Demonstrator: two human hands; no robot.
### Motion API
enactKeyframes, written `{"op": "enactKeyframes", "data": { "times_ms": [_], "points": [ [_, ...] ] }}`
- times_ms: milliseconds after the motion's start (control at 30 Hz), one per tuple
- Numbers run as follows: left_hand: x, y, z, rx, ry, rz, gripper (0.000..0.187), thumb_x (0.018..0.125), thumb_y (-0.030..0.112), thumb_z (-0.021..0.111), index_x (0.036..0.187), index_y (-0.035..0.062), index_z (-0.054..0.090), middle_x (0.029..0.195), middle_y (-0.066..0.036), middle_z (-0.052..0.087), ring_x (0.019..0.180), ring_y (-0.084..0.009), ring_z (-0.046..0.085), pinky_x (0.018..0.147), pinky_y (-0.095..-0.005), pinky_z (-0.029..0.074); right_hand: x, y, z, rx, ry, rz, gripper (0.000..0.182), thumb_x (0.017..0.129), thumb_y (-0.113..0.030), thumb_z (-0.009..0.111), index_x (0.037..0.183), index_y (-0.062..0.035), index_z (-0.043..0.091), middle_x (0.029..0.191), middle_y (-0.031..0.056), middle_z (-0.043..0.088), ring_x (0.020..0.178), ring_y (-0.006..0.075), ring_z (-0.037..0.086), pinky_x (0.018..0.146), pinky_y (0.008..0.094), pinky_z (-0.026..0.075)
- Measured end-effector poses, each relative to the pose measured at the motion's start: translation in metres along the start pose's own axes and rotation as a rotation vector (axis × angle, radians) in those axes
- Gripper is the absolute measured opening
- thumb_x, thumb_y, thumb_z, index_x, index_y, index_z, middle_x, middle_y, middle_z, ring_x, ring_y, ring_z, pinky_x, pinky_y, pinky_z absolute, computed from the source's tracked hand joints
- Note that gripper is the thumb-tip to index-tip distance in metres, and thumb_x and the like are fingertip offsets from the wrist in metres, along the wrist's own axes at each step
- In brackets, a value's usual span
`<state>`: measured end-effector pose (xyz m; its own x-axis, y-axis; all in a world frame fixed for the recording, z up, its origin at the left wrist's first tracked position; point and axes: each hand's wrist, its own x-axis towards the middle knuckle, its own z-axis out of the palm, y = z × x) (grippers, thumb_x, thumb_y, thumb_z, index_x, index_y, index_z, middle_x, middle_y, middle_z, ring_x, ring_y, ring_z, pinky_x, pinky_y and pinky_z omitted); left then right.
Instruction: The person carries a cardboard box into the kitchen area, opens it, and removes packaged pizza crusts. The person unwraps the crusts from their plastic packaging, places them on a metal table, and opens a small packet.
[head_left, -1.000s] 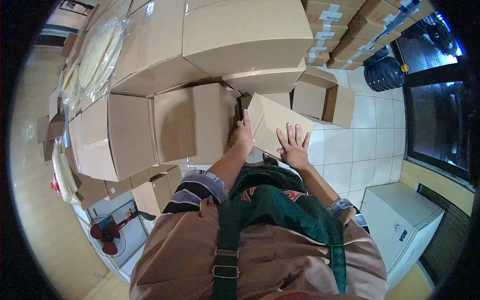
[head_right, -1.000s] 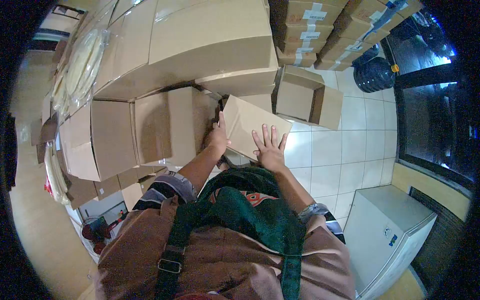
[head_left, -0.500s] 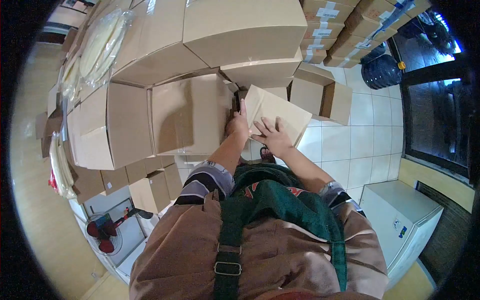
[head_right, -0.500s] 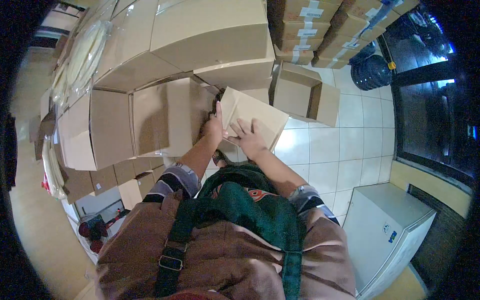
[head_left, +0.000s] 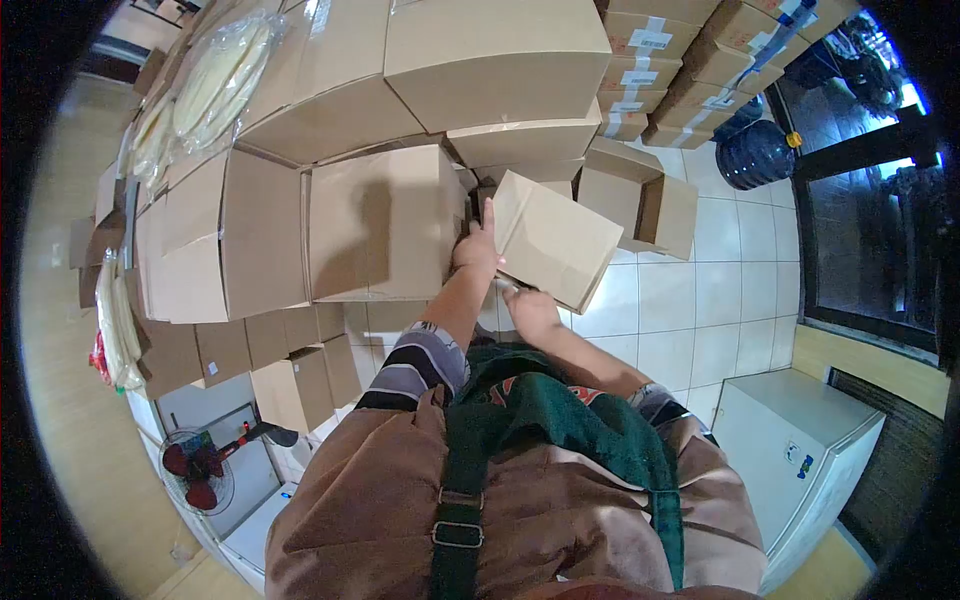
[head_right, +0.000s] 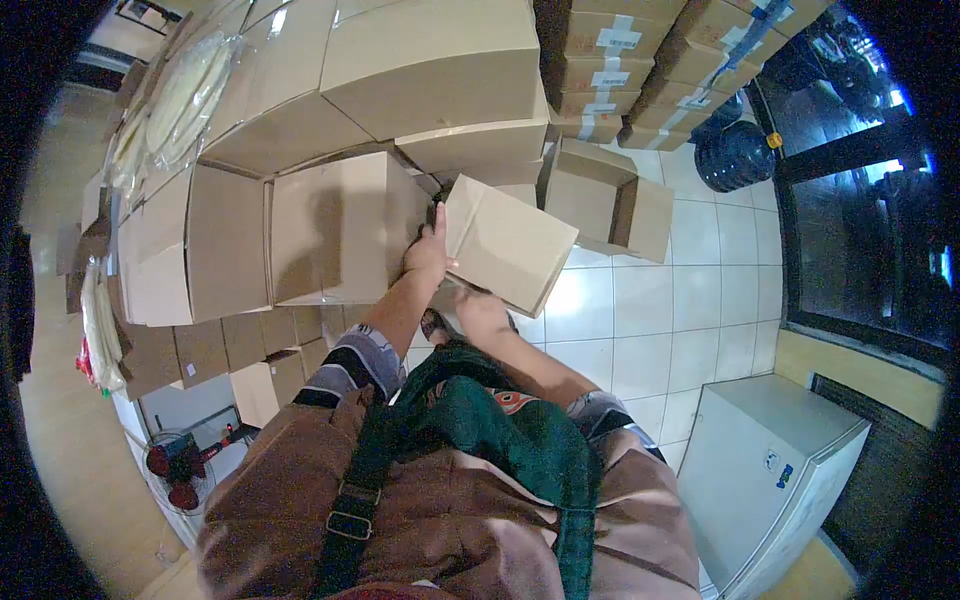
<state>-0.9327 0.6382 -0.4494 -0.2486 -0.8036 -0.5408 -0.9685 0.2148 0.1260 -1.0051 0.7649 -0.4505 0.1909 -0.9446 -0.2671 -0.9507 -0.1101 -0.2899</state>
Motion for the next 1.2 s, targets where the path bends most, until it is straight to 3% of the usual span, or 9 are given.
{"op": "enactKeyframes", "data": {
  "times_ms": [233, 300, 467, 633, 800, 833, 900, 967, 1200],
  "points": [
    [-0.055, -0.003, 0.011, 0.218, 0.549, 0.377, 0.060, 0.064, 0.018, 0.059, 0.120, 0.0130, 0.037, 0.119, -0.012, 0.038, 0.105, -0.0262, 0.040, 0.081, -0.0391, 0.038, -0.028, 0.021, 0.041, -0.043, 0.170, -0.094, 0.014, 0.073, -0.014, 0.043, 0.082, -0.0079, 0.052, 0.067, 0.0089, 0.056, 0.060, 0.0218, 0.058, 0.050, 0.0337, 0.045],
    [-0.061, -0.019, 0.046, 0.386, 0.165, 0.772, 0.034, 0.073, 0.019, 0.042, 0.104, 0.0100, 0.051, 0.107, -0.004, 0.049, 0.105, -0.0227, 0.041, 0.082, -0.0365, 0.036, -0.031, 0.024, 0.042, -0.112, 0.267, -0.140, 0.011, 0.071, -0.014, 0.045, 0.079, -0.0088, 0.051, 0.063, 0.0073, 0.054, 0.057, 0.0197, 0.056, 0.049, 0.0317, 0.044],
    [-0.067, -0.032, 0.061, 0.141, 0.595, 0.857, 0.025, 0.071, 0.018, 0.043, 0.094, 0.0120, 0.053, 0.097, -0.003, 0.049, 0.099, -0.0197, 0.043, 0.080, -0.0354, 0.035, -0.030, 0.026, 0.058, -0.089, 0.248, -0.198, 0.014, 0.069, -0.023, 0.050, 0.074, -0.0098, 0.050, 0.063, 0.0074, 0.054, 0.060, 0.0227, 0.056, 0.054, 0.0349, 0.043],
    [-0.063, -0.020, 0.053, 0.374, 0.431, 0.933, 0.014, 0.072, 0.020, 0.042, 0.080, 0.0156, 0.053, 0.084, 0.000, 0.047, 0.089, -0.0165, 0.044, 0.074, -0.0327, 0.034, -0.055, 0.042, 0.070, 0.038, 0.080, -0.282, 0.013, 0.072, -0.019, 0.046, 0.083, -0.0128, 0.048, 0.066, 0.0118, 0.053, 0.053, 0.0255, 0.056, 0.038, 0.0362, 0.042],
    [-0.063, -0.013, 0.073, 0.316, 0.517, 1.004, 0.012, 0.071, 0.021, 0.043, 0.077, 0.0142, 0.052, 0.080, 0.000, 0.048, 0.085, -0.0153, 0.046, 0.070, -0.0315, 0.035, -0.077, 0.081, 0.101, 0.198, -0.066, -0.216, 0.014, 0.075, -0.014, 0.042, 0.082, -0.0086, 0.053, 0.067, 0.0133, 0.056, 0.062, 0.0276, 0.057, 0.050, 0.0372, 0.044],
    [-0.068, -0.008, 0.076, 0.321, 0.535, 0.989, 0.012, 0.071, 0.021, 0.043, 0.077, 0.0142, 0.052, 0.080, 0.000, 0.048, 0.085, -0.0153, 0.046, 0.070, -0.0315, 0.035, -0.089, 0.086, 0.105, 0.749, -0.123, 0.084, 0.010, 0.073, -0.015, 0.047, 0.074, -0.0069, 0.053, 0.062, 0.0141, 0.054, 0.060, 0.0270, 0.056, 0.050, 0.0366, 0.042],
    [-0.075, 0.002, 0.081, 0.209, 0.503, 0.975, 0.012, 0.071, 0.019, 0.043, 0.077, 0.0121, 0.051, 0.082, -0.002, 0.049, 0.086, -0.0167, 0.048, 0.070, -0.0326, 0.038, -0.098, 0.097, 0.106, 0.455, 0.159, -0.149, 0.015, 0.071, -0.017, 0.053, 0.065, -0.0044, 0.050, 0.055, 0.0090, 0.051, 0.053, 0.0210, 0.052, 0.048, 0.0340, 0.040],
    [-0.088, 0.024, 0.058, 0.127, 0.498, 0.914, 0.015, 0.071, 0.018, 0.045, 0.082, 0.0113, 0.050, 0.083, -0.003, 0.049, 0.089, -0.0171, 0.048, 0.073, -0.0340, 0.038, -0.121, 0.090, 0.069, 0.875, -0.011, 0.173, 0.012, 0.066, -0.009, 0.058, 0.062, -0.0043, 0.047, 0.054, 0.0016, 0.048, 0.050, 0.0129, 0.047, 0.046, 0.0293, 0.038],
    [-0.116, 0.021, 0.051, 0.154, 0.222, 0.833, 0.030, 0.070, 0.024, 0.051, 0.098, 0.0115, 0.049, 0.094, -0.005, 0.048, 0.096, -0.0205, 0.044, 0.079, -0.0372, 0.038, -0.114, 0.078, 0.010, 1.385, 0.095, 0.177, 0.019, 0.063, 0.010, 0.051, 0.065, -0.0074, 0.041, 0.056, 0.0007, 0.045, 0.049, 0.0098, 0.046, 0.046, 0.0222, 0.040]
  ]
}}
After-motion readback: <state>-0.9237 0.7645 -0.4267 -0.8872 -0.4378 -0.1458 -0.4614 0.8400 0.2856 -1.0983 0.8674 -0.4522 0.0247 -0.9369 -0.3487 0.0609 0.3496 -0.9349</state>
